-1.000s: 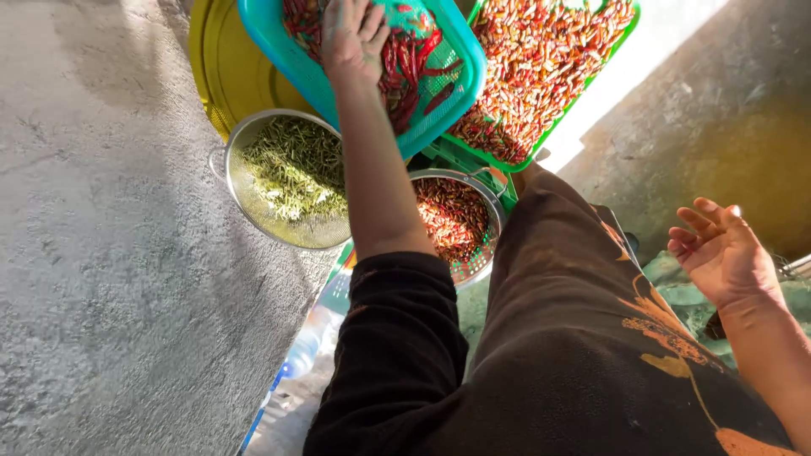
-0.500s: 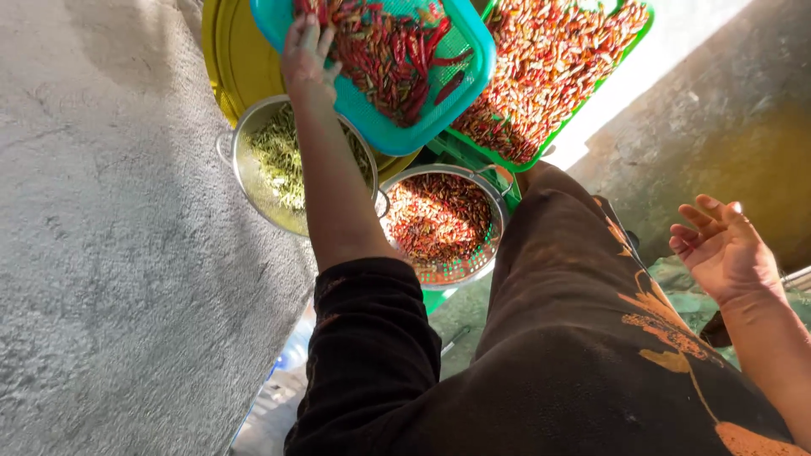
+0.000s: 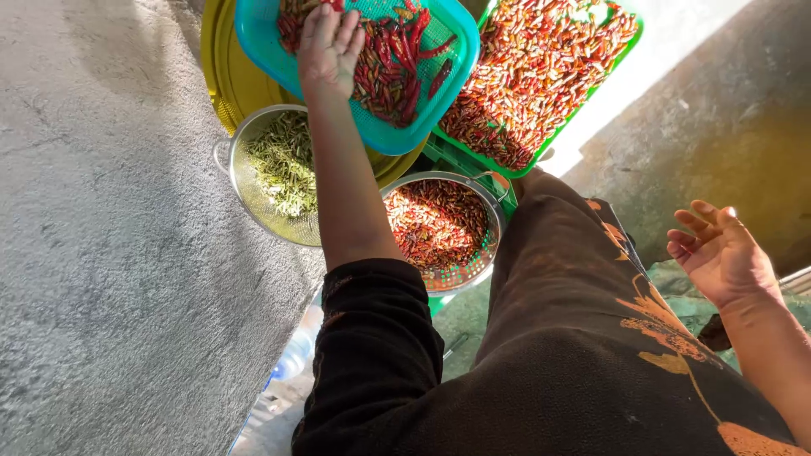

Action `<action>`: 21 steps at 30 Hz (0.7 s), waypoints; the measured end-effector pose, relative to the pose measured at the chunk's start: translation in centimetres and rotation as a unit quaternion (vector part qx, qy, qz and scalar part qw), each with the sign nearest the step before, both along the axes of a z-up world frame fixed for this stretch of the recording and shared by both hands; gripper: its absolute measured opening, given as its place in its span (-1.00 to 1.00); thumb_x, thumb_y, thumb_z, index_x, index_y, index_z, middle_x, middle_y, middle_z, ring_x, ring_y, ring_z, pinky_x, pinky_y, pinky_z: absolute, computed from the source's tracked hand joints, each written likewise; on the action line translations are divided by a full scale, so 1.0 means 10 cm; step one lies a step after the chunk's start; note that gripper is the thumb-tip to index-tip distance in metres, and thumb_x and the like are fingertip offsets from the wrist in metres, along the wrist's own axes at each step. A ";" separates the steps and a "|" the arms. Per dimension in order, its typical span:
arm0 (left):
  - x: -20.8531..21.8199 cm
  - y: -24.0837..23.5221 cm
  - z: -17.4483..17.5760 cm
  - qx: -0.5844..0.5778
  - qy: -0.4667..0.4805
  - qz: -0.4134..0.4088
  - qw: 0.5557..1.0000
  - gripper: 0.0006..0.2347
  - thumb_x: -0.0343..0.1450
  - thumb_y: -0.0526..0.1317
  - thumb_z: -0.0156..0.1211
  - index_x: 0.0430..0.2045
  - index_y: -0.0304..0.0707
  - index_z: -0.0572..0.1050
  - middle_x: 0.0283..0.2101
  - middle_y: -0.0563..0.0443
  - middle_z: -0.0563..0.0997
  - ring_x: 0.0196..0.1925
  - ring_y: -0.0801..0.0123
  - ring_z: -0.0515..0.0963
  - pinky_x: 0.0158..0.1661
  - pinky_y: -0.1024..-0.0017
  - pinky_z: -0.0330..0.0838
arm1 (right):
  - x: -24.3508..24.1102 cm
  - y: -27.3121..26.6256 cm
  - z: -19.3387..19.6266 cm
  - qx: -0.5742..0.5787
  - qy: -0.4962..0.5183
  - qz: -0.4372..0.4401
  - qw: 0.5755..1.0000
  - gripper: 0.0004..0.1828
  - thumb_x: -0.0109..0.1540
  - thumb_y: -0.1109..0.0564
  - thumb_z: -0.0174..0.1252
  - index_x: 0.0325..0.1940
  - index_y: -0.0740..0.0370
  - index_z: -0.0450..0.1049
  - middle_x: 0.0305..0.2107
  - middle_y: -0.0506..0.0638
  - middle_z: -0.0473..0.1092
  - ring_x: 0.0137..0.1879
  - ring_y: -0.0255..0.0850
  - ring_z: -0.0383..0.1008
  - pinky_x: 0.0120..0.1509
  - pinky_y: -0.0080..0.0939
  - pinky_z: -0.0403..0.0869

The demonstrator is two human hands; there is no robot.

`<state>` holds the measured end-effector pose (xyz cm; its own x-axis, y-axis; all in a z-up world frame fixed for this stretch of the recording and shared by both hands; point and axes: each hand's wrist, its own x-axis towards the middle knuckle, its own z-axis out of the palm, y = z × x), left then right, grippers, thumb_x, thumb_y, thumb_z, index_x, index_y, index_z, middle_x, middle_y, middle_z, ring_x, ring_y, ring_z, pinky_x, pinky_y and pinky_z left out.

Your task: The person removes stems from dried red chilies one at a time by hand and places the de-stemmed chilies into a blue basket. The person also picks up and handles green leafy material in a metal bowl.

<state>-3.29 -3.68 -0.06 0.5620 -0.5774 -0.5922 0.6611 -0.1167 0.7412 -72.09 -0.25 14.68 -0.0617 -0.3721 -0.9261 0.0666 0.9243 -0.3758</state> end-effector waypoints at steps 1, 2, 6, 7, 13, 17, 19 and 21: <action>-0.10 -0.08 0.01 -0.037 0.030 -0.009 0.999 -0.76 0.31 -0.10 0.45 -0.24 -0.14 0.63 -0.15 -0.13 0.74 -0.02 0.04 0.70 0.07 -0.01 0.60 | -0.01 0.00 -0.01 0.001 -0.001 -0.001 1.000 -0.57 0.37 -0.36 0.13 0.15 -0.12 0.45 0.04 -0.13 0.48 -0.04 -0.19 0.48 0.15 -0.21 0.48; -0.18 -0.17 -0.05 -0.037 0.034 -0.011 0.999 -0.76 0.31 -0.10 0.45 -0.24 -0.14 0.63 -0.15 -0.13 0.74 -0.02 0.04 0.70 0.07 -0.01 0.60 | -0.01 0.01 -0.01 0.001 0.003 -0.003 1.000 -0.57 0.37 -0.36 0.13 0.15 -0.12 0.45 0.04 -0.13 0.48 -0.04 -0.19 0.48 0.15 -0.21 0.48; -0.37 -0.39 -0.27 -0.031 0.118 -0.009 0.992 -0.76 0.46 -0.21 0.18 -0.04 -0.32 0.49 0.21 -0.41 0.54 0.22 -0.16 0.57 0.18 -0.04 0.56 | -0.03 0.03 -0.03 0.002 -0.005 -0.002 1.000 -0.57 0.39 -0.33 0.09 0.19 -0.09 0.44 0.03 -0.11 0.48 -0.04 -0.18 0.48 0.13 -0.21 0.47; -0.37 -0.43 -0.32 -0.034 0.134 -0.004 0.990 -0.71 0.46 -0.20 0.16 0.04 -0.33 0.45 0.29 -0.45 0.48 0.30 -0.21 0.52 0.17 -0.04 0.57 | -0.03 0.02 -0.04 0.000 -0.009 -0.002 1.000 -0.57 0.38 -0.32 0.10 0.18 -0.08 0.44 0.03 -0.10 0.48 -0.05 -0.18 0.48 0.11 -0.22 0.47; 0.14 -0.24 -0.36 0.088 -0.078 -0.014 0.993 -0.75 0.38 -0.07 0.24 -0.21 -0.22 0.58 -0.10 -0.18 0.66 -0.02 0.06 0.72 0.08 -0.03 0.70 | 0.02 -0.03 -0.01 -0.003 -0.003 0.000 1.000 -0.54 0.37 -0.34 0.10 0.20 -0.08 0.43 0.02 -0.12 0.48 -0.05 -0.20 0.48 0.14 -0.21 0.47; -0.05 -0.31 0.15 0.205 -0.195 -0.187 0.941 -0.75 0.39 -0.10 0.14 -0.22 -0.23 0.62 -0.40 0.00 0.69 -0.38 0.48 0.66 -0.42 0.53 0.55 | 0.02 -0.03 -0.06 0.011 -0.002 -0.001 1.000 -0.58 0.43 -0.32 0.04 0.19 -0.09 0.44 0.01 -0.11 0.49 -0.05 -0.18 0.48 0.16 -0.20 0.48; -0.03 -0.34 -0.04 0.165 -0.256 -0.319 0.897 -0.87 0.47 -0.22 0.12 -0.30 -0.27 0.58 -0.46 0.04 0.58 -0.51 0.57 0.51 -0.56 0.61 0.37 | 0.04 -0.04 -0.07 0.014 0.006 0.010 1.000 -0.60 0.44 -0.30 0.02 0.18 -0.08 0.43 0.01 -0.12 0.48 -0.06 -0.17 0.46 0.10 -0.23 0.46; -0.08 -0.39 0.07 0.174 -0.285 -0.362 0.870 -0.85 0.46 -0.16 0.12 -0.29 -0.19 0.59 -0.40 0.06 0.64 -0.43 0.55 0.59 -0.45 0.56 0.49 | 0.06 -0.06 -0.07 0.013 0.005 0.012 1.000 -0.59 0.42 -0.31 0.04 0.18 -0.09 0.44 0.02 -0.13 0.48 -0.05 -0.19 0.46 0.11 -0.23 0.46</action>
